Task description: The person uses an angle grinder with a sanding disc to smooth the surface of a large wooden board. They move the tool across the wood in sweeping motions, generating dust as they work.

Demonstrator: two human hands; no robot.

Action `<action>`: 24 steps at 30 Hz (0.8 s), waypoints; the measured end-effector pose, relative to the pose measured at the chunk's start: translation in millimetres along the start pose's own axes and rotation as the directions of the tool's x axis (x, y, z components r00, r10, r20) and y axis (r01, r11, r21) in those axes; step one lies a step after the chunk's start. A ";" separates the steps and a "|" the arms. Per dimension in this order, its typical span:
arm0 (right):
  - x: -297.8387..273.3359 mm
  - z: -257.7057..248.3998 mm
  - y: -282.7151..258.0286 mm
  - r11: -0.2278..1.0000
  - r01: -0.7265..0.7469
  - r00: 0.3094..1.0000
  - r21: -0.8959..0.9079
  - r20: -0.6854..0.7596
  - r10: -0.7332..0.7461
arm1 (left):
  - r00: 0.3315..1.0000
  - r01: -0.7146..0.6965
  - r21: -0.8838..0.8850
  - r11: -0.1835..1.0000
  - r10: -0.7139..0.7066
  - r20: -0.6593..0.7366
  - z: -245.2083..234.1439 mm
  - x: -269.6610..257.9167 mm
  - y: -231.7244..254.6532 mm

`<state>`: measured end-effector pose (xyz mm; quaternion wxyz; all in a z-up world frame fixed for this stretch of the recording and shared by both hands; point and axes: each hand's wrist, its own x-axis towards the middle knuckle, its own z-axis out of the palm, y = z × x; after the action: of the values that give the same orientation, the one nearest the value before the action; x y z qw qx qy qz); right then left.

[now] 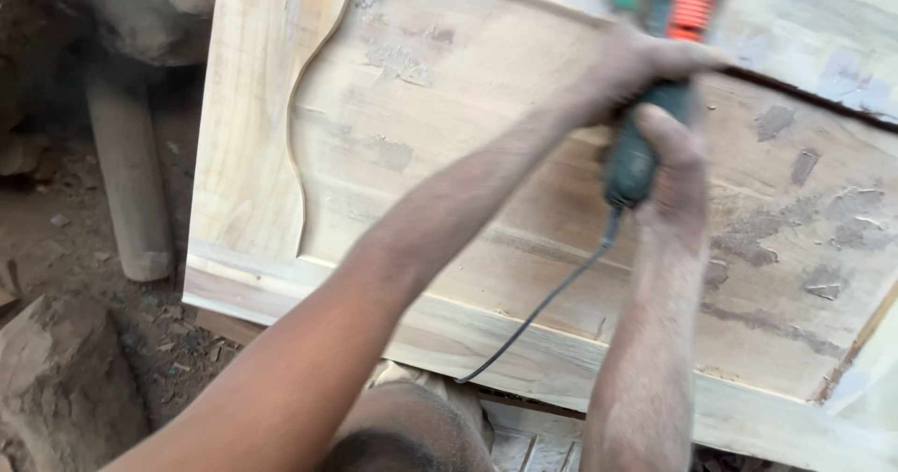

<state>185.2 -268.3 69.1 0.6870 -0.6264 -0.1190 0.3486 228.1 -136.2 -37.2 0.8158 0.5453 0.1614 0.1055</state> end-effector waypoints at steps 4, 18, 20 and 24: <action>-27.4 -42.0 9.1 0.995 0.059 0.996 0.078 -0.078 -0.053 | 0.996 -0.036 0.057 0.998 0.031 0.084 67.9 10.5 -34.0; -47.9 27.7 19.5 0.999 -0.043 0.999 0.031 0.012 0.042 | 0.999 -0.018 0.038 0.999 0.019 -0.035 -9.5 -67.2 -8.7; -39.1 53.3 13.9 0.996 -0.083 0.994 -0.037 0.062 0.085 | 0.996 -0.040 -0.084 0.996 0.033 -0.088 -33.0 -76.2 10.6; -12.7 99.4 6.0 0.993 -0.099 0.965 -0.064 0.238 0.111 | 0.978 -0.001 -0.049 0.999 -0.009 -0.208 -102.4 -104.2 48.3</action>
<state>114.3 -199.1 85.5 0.6317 -0.6022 -0.1772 0.4549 93.1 -66.4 -13.3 0.8078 0.5108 0.2443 0.1641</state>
